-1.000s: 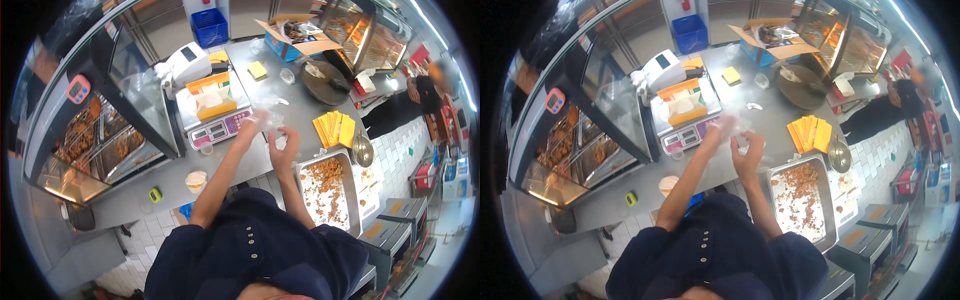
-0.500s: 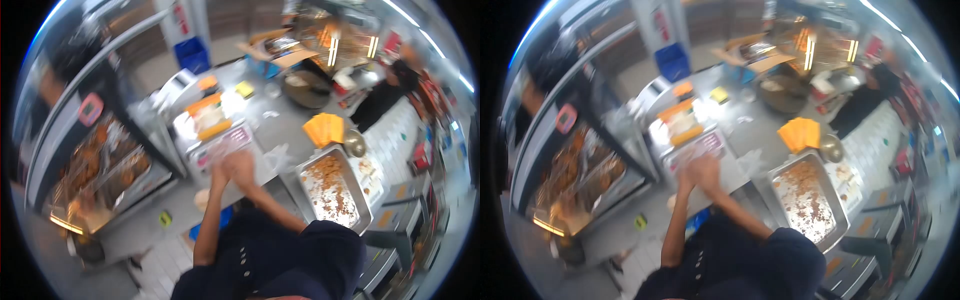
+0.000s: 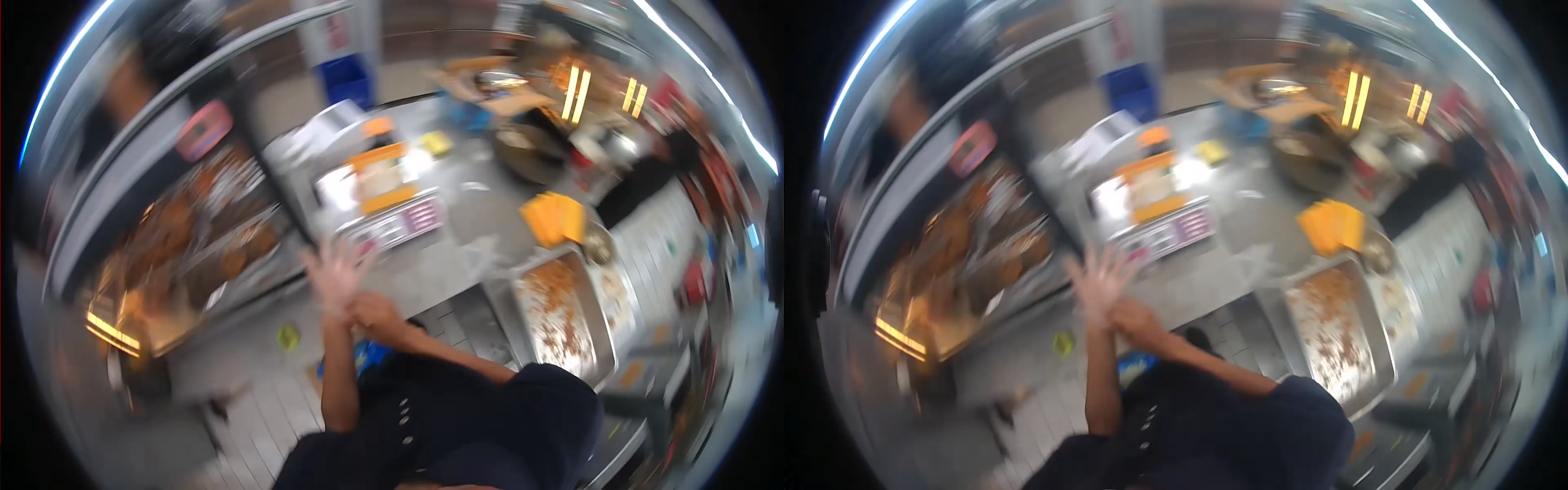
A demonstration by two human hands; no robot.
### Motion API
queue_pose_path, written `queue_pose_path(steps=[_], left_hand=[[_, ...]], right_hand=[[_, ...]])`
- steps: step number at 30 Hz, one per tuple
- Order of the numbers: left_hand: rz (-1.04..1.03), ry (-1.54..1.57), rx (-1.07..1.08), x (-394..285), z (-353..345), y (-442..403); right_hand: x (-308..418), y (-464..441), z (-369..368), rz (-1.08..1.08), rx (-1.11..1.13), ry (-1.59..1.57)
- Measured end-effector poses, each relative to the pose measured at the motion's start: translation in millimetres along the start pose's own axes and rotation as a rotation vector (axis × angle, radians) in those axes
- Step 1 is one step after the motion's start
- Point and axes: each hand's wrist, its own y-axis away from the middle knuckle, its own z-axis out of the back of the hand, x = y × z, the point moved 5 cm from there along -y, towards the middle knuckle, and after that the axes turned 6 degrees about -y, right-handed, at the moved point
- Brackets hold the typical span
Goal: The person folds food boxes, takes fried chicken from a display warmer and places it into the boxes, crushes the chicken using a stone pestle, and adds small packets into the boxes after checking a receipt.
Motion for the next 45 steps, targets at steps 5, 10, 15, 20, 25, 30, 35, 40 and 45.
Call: queue_pose_path(steps=[5, 10, 15, 20, 25, 30, 35, 40, 45], left_hand=[[-0.231, -0.201, 0.186, -67.7, 48.6, 22.2], [-0.835, -0.809, -0.335, -152.0, 110.5, 29.7], [-1.159, -0.998, -0.311, -280.3, 180.1, 27.8], [-1.036, -1.191, -0.852, -348.4, 166.8, 72.9], [-1.425, -1.326, -0.674, -353.5, 132.9, 56.4], [-1.602, -2.057, -0.796, -321.6, -1.1, 65.2], [-1.183, -2.642, -0.793, -316.8, 15.9, 7.2], [-1.161, -2.69, -0.752, -312.1, 19.4, -1.3], [-1.042, -2.516, -0.771, -311.6, 14.2, 12.7]], right_hand=[[11.1, 0.6, -32.3, -0.188, 0.314, -0.21], [-4.2, 3.3, -38.3, -0.219, 0.468, -0.234], [-26.6, 15.3, -22.8, -0.381, 0.422, -0.213], [-42.9, 33.4, 4.1, -0.561, 0.4, -0.167], [-62.6, 63.7, 31.7, -0.688, 0.274, -0.078], [-72.4, 79.9, 40.1, -0.717, 0.238, -0.06], [-74.7, 84.2, 38.1, -0.767, 0.219, -0.062], [-77.2, 93.3, 30.6, -0.77, 0.226, -0.09], [-85.1, 102.2, 12.3, -0.818, 0.374, -0.12]])
